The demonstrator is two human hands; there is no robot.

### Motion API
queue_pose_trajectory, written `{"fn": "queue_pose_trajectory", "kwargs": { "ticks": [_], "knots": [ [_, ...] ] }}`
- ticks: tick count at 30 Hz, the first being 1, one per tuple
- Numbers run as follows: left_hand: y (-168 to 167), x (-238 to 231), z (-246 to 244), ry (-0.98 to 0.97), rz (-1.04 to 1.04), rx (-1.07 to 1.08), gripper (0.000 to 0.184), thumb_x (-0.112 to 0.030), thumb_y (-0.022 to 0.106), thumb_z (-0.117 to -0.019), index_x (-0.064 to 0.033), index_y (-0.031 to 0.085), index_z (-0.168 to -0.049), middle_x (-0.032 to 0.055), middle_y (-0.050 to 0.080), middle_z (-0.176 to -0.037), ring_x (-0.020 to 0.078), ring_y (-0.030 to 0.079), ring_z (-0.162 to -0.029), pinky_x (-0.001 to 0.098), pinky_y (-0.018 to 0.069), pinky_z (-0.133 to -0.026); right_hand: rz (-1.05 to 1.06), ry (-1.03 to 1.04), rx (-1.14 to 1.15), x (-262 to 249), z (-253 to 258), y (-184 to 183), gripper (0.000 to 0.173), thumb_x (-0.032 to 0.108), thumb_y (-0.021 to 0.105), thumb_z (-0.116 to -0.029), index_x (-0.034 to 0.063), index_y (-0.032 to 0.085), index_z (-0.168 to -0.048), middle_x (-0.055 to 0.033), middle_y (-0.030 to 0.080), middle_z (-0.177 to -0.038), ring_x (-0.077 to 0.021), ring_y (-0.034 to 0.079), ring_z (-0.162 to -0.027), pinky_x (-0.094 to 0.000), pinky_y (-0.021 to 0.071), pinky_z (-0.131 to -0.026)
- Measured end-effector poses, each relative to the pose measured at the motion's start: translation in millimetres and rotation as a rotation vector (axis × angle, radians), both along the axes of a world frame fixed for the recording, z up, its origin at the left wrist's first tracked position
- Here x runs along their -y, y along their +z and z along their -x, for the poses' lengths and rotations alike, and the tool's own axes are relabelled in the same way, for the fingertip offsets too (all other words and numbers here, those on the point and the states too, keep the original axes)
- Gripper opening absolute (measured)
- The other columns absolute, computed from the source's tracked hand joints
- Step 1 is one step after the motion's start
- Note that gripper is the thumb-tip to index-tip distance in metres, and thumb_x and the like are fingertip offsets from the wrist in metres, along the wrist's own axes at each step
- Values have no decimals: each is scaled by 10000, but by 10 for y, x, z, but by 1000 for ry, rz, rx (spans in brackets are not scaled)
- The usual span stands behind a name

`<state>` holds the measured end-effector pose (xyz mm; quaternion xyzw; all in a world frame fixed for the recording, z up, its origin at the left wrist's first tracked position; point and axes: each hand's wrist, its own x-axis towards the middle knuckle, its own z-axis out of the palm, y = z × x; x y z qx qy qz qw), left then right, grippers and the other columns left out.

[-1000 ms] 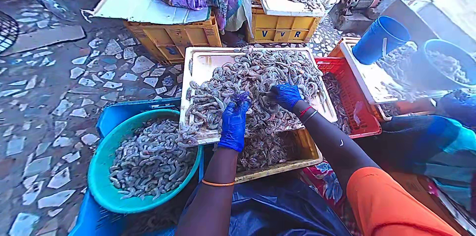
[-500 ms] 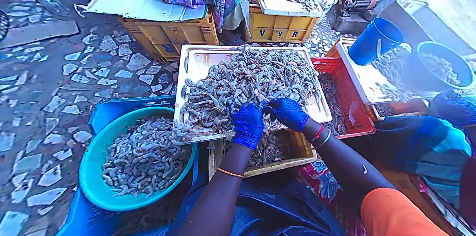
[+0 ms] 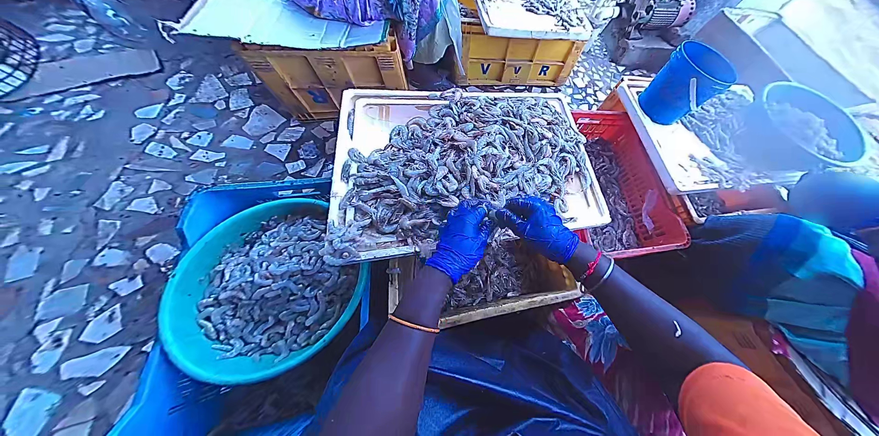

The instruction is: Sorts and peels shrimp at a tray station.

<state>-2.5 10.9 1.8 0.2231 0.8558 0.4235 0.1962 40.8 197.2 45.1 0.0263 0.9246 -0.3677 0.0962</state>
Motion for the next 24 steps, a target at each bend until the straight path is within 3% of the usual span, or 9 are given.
{"fn": "queue_pose_trajectory", "kwargs": {
  "ticks": [4,5,7,9,13,15,17,20,24],
  "knots": [
    [111,32,-10,97,206,-44,319,-235,519,-1065,-79,688,-1285,194,559,-1452,397,478,-1388,650,359,-1102,127,-61,32,35,-89,62,291,322,576,-1037,91,735,-962,10,689,-820,-75,623,-738,-310,526,-752],
    [75,82,16,105,179,-39,333,-259,515,-1071,-74,689,-1288,178,545,-1477,381,462,-1408,629,350,-1125,18,23,51,0,-98,94,329,381,556,-1043,116,750,-1024,4,719,-896,-95,656,-827,-343,526,-844],
    [10,122,20,95,-16,28,366,-236,483,-1086,-6,656,-1313,185,506,-1521,322,431,-1450,516,322,-1197,-242,230,129,-10,-77,125,497,566,487,-1031,208,691,-1310,-37,709,-1251,-216,614,-1208,-525,366,-1109],
    [99,49,-97,116,-282,223,410,-176,421,-1109,61,521,-1429,216,465,-1542,240,429,-1454,377,330,-1211,-240,247,81,85,-77,-20,530,534,479,-1041,199,604,-1432,-91,643,-1381,-280,559,-1321,-572,349,-1138],
    [238,-30,-245,379,-544,471,368,-152,403,-1113,35,509,-1412,172,593,-1351,127,577,-1214,288,457,-1051,-53,104,-247,395,-141,-395,413,230,464,-1065,40,617,-1398,-179,681,-1295,-312,614,-1258,-531,409,-1117],
    [174,62,-193,438,-554,445,353,-164,384,-1118,-12,553,-1386,126,602,-1359,128,575,-1213,322,466,-1040,-56,204,-369,454,-176,-459,349,219,484,-1059,11,701,-1235,-175,718,-1176,-310,654,-1168,-510,438,-1091],
    [111,199,-122,568,-597,351,370,-217,363,-1127,-51,568,-1386,104,589,-1414,175,546,-1279,402,434,-1073,-233,353,-298,454,-143,-373,360,335,483,-1067,93,726,-1177,-126,724,-1166,-286,660,-1144,-525,404,-1099],
    [99,500,31,947,-966,134,465,-346,256,-1131,-136,464,-1491,61,574,-1450,197,589,-1270,411,498,-1031,-506,288,-66,317,110,-306,437,505,561,-1002,212,687,-1301,-123,678,-1250,-333,624,-1160,-583,438,-1016],
    [121,713,149,1281,-1248,443,585,-526,185,-1111,-176,294,-1567,78,487,-1526,231,557,-1299,465,469,-1029,-713,138,-73,77,403,-497,277,221,643,-973,139,713,-1228,-193,676,-1168,-398,654,-1059,-616,495,-885]
  ]
}}
